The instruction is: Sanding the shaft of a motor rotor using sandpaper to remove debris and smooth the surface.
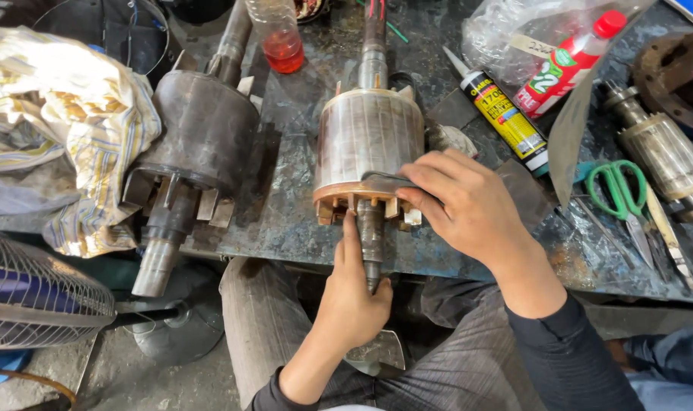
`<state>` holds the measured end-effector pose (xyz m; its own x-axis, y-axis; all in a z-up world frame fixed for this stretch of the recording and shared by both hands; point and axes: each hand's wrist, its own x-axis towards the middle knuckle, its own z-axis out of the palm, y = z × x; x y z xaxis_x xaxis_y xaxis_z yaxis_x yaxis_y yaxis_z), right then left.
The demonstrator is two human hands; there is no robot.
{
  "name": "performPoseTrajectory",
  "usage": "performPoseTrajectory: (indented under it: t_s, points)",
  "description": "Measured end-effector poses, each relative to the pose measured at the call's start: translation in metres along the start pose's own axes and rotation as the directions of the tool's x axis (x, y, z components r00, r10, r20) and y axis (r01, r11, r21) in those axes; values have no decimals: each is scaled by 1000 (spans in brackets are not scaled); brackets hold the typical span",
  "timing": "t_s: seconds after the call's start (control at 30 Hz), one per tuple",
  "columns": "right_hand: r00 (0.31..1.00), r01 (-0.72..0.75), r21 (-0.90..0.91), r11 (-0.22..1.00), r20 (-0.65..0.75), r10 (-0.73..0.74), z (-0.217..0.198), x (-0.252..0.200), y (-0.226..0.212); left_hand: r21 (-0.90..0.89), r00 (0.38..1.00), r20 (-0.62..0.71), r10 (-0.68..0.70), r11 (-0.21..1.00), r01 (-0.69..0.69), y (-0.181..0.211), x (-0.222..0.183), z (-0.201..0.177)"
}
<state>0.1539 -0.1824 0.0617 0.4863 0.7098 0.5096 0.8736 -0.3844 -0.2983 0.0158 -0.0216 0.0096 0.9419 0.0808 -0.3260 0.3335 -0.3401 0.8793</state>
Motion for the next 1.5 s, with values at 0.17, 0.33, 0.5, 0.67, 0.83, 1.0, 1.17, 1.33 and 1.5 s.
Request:
performPoseTrajectory:
  t_s: [0.17, 0.33, 0.5, 0.67, 0.83, 1.0, 1.17, 1.33, 1.5]
  points:
    - [975, 220, -239, 946, 86, -205, 16, 39, -6, 74, 999, 35, 22, 997, -24, -3, 1, 4]
    - [977, 185, 66, 981, 97, -191, -9, 16, 11, -43, 997, 72, 14, 999, -11, -9, 2, -2]
    - [988, 121, 84, 989, 85, -128, -13, -9, 26, -8, 996, 88, 27, 1000, -27, -5, 2, 1]
    - [974, 226, -197, 954, 58, -219, 7, 27, -1, 136, 999, 33, 35, 990, -39, -12, 4, 9]
    - [962, 260, -108, 960, 113, -247, 4, 29, 9, -9, 997, 66, 31, 999, -31, -14, 3, -1]
    - [982, 176, 131, 976, 44, -183, -13, -14, 31, -80, 993, 114, 16, 997, -7, -4, 0, -10]
    - [997, 58, 138, 989, 47, -65, -7, -45, 53, -56, 992, 123, -14, 998, 21, 1, 1, -8]
    - [984, 176, -4, 984, 5, -175, 3, 2, 18, 64, 997, 71, -9, 998, 4, -6, 3, 2]
    - [974, 226, -209, 951, 59, -219, 15, 36, 1, 63, 998, 64, -15, 998, 11, -7, 3, -1]
